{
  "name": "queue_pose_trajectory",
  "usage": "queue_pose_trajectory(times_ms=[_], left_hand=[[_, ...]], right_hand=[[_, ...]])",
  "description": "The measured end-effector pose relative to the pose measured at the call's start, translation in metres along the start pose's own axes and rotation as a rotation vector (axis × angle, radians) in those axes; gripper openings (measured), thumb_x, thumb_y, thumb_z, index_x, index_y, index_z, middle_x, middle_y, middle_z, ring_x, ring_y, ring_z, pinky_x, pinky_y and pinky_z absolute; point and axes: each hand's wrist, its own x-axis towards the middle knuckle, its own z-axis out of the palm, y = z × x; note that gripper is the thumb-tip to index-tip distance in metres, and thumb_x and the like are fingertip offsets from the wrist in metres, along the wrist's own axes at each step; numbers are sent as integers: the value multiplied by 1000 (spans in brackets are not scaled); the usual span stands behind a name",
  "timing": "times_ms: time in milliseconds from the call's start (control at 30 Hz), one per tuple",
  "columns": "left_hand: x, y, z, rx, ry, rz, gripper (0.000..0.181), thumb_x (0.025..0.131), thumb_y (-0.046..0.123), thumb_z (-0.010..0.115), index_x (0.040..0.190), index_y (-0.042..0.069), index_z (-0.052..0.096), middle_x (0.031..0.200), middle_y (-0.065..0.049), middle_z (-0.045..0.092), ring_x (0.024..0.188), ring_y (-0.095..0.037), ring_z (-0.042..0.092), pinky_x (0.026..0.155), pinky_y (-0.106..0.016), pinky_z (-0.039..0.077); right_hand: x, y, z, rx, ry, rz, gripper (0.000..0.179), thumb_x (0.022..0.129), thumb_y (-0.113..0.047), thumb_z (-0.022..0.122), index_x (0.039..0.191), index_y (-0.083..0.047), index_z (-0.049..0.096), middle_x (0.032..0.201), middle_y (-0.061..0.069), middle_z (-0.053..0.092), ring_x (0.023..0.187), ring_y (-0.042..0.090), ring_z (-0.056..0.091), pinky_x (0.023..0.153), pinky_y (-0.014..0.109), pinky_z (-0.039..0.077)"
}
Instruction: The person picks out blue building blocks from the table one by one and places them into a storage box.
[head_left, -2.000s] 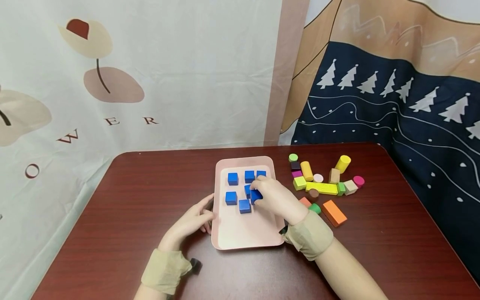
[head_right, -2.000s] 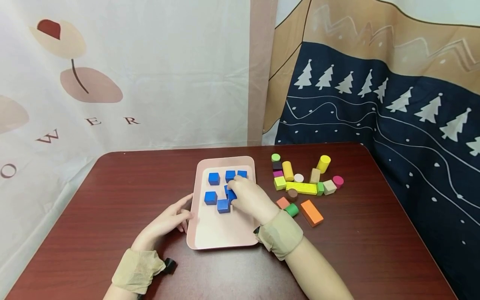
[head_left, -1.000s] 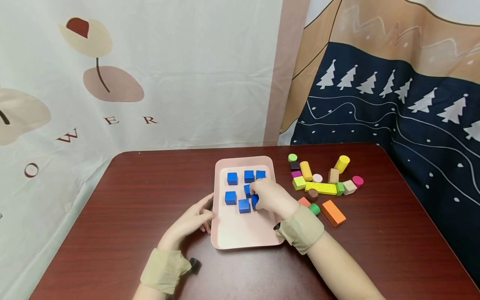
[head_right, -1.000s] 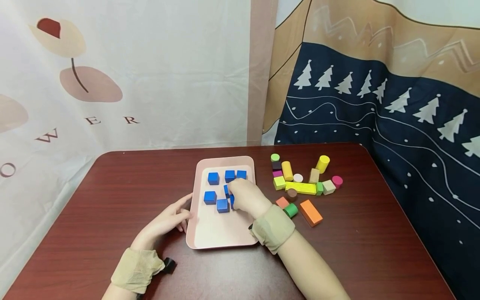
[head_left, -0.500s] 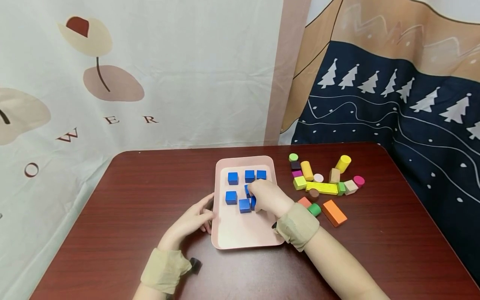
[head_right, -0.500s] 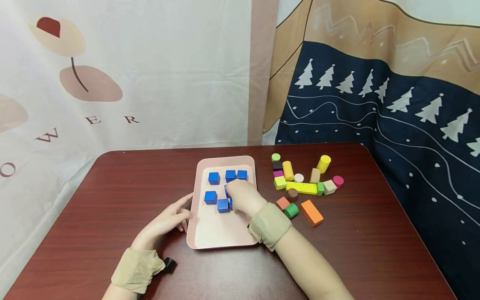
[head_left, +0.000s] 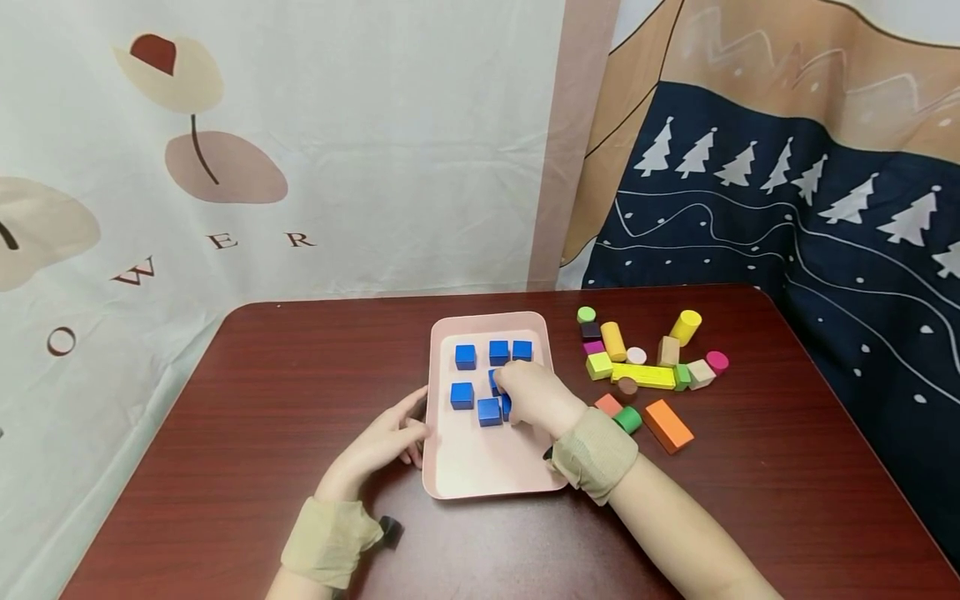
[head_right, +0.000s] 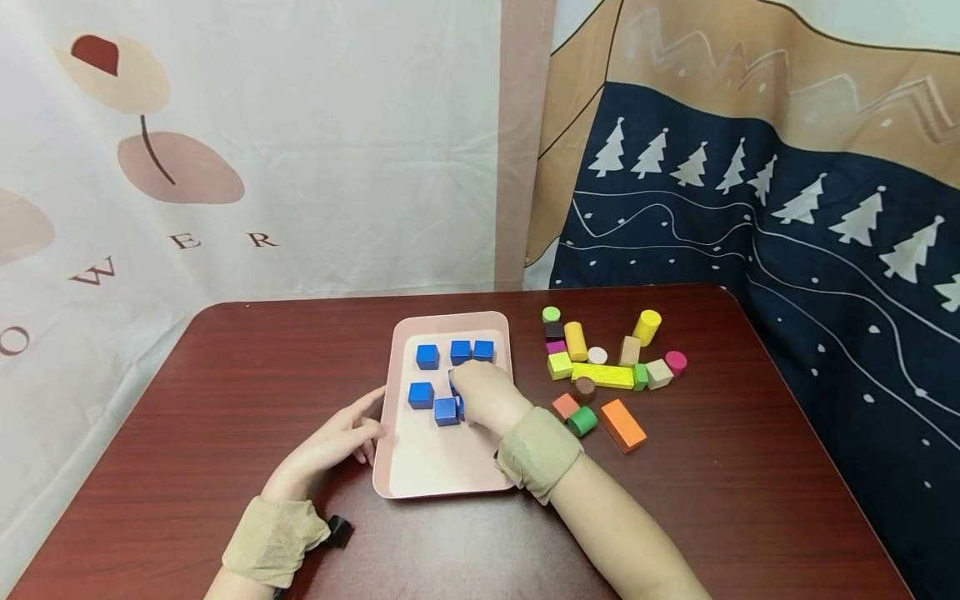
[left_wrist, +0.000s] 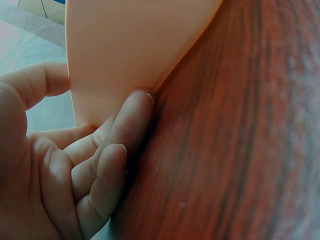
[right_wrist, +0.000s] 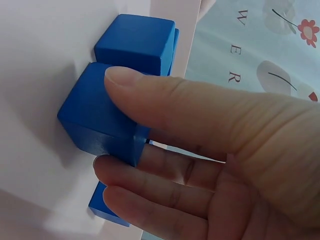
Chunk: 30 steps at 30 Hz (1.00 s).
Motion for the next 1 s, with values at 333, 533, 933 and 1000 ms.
queue_pose_trajectory(times_ms=[333, 533, 933, 1000], left_hand=[[0, 1, 1, -8, -1, -3, 72, 90, 10, 55, 151, 1, 20, 68, -10, 63, 52, -28, 61, 47, -31, 47], [-1, 2, -1, -22, -6, -3, 72, 89, 9, 54, 151, 1, 19, 67, -10, 63, 51, -27, 61, 47, -31, 47], [0, 2, -1, -7, 8, -12, 70, 90, 10, 54, 151, 2, 21, 66, -9, 62, 52, -26, 60, 48, -31, 48], [1, 3, -1, -4, 6, -11, 70, 90, 10, 55, 151, 2, 21, 67, -9, 62, 52, -27, 60, 48, -32, 48]], right_hand=[[-2, -1, -4, 32, -33, 54, 36, 70, -8, 85, 102, -8, 68, 96, 4, 65, 85, 19, 55, 83, 36, 51], [-7, -2, -15, 61, -52, 106, 37, 74, -13, 83, 108, -8, 68, 105, 6, 65, 89, 20, 55, 85, 39, 51], [-27, 5, -46, 49, -19, 168, 29, 82, -19, 76, 107, -7, 67, 104, 9, 65, 81, 20, 58, 73, 34, 54], [-33, 10, -50, 57, -7, 159, 27, 83, -20, 75, 104, -6, 67, 95, 8, 65, 77, 20, 57, 69, 31, 53]])
